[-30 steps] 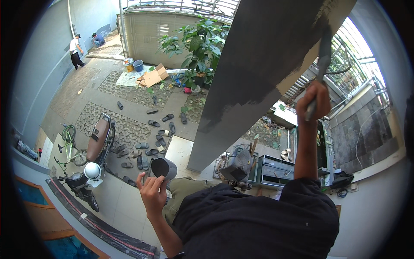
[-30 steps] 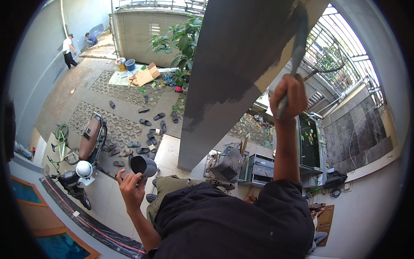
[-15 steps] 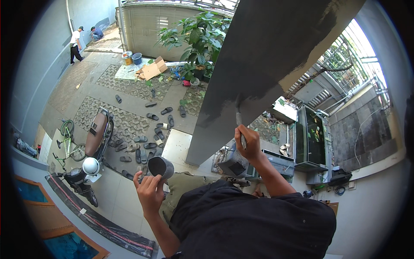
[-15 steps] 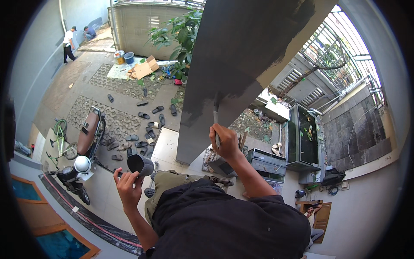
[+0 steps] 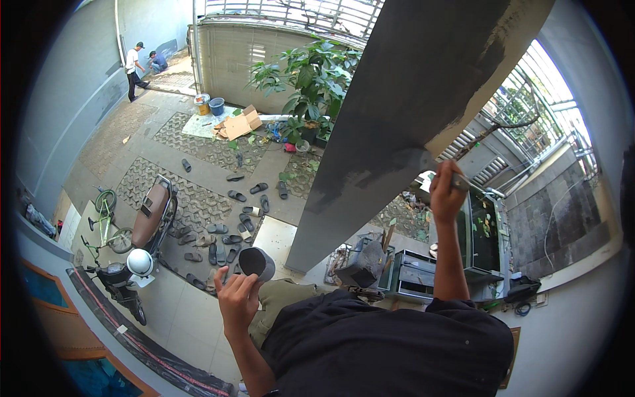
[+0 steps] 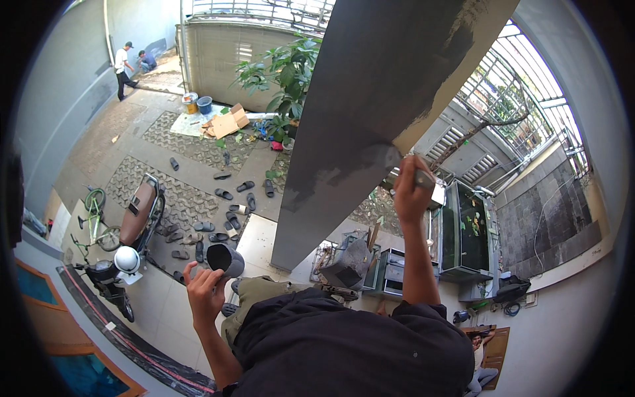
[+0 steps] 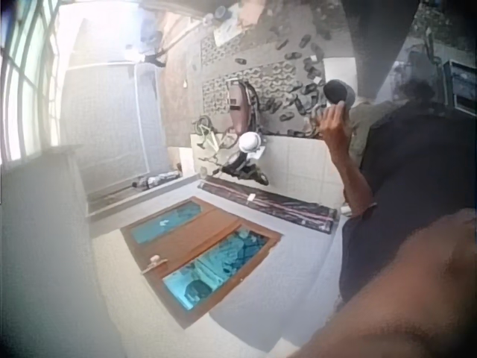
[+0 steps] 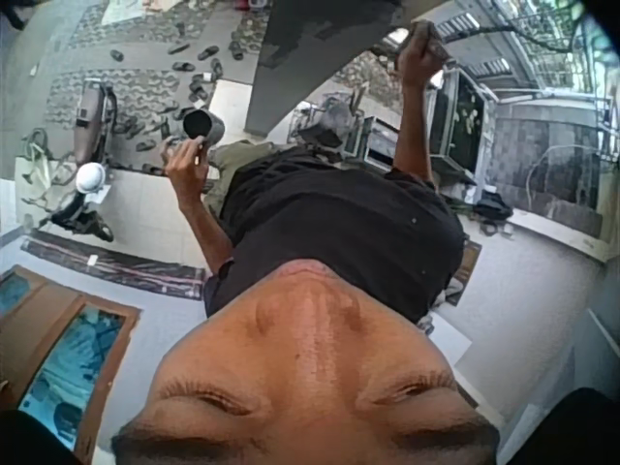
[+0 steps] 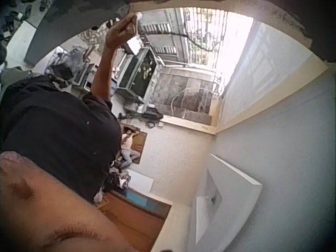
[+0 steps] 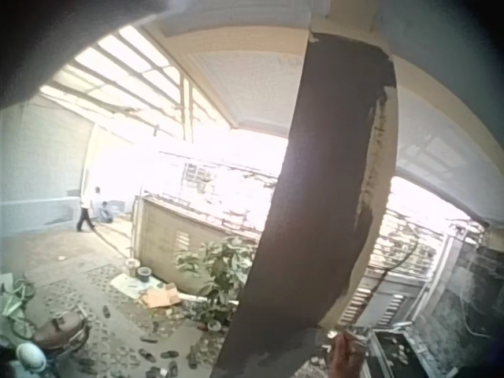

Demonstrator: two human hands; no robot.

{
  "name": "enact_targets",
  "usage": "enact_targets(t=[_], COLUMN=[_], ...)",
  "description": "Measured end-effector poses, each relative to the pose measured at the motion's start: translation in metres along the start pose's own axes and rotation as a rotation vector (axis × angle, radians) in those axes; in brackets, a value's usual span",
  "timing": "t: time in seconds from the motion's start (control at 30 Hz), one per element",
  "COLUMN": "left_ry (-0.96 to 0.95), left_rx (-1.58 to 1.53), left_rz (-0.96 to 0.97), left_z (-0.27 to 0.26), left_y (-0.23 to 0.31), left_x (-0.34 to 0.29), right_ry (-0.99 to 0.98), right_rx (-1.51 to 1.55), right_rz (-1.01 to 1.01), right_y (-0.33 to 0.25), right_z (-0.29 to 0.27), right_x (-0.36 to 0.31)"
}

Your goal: The person paints a concrete pillar with grey paint using a brush.

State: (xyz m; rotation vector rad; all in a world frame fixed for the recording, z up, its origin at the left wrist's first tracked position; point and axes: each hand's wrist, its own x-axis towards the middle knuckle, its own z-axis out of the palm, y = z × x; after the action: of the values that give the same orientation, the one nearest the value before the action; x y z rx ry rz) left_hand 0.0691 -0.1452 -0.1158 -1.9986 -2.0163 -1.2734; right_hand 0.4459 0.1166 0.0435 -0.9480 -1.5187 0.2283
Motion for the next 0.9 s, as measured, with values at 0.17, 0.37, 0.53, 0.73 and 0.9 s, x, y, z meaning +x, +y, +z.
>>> enact_targets(t=[0.17,0.37,0.53,0.73,0.9], left_ry=[-0.01,-0.007,-0.002,-0.012,0.009], left_rx=[0.003,0.004,0.029,0.045,0.034], left_rz=[0.002,0.004,-0.02,-0.052,-0.041], left_z=[0.0,-0.003,-0.005,-0.01,-0.009], left_y=[0.001,0.0,-0.001,-0.003,-0.003], left_x=[-0.001,-0.001,-0.005,-0.012,-0.011], right_ry=[0.264,0.121,-0.265,-0.468,-0.481], right_rx=[0.064,-0.404,-0.261,-0.177,-0.109], right_rz=[-0.233,-0.745,-0.499,-0.284,-0.153], right_y=[-0.067,-0.025,0.035,0.051,0.043], right_z=[-0.043,-0.001,0.067,0.101,0.101], right_x=[0.041,0.027,-0.086,-0.161,-0.141])
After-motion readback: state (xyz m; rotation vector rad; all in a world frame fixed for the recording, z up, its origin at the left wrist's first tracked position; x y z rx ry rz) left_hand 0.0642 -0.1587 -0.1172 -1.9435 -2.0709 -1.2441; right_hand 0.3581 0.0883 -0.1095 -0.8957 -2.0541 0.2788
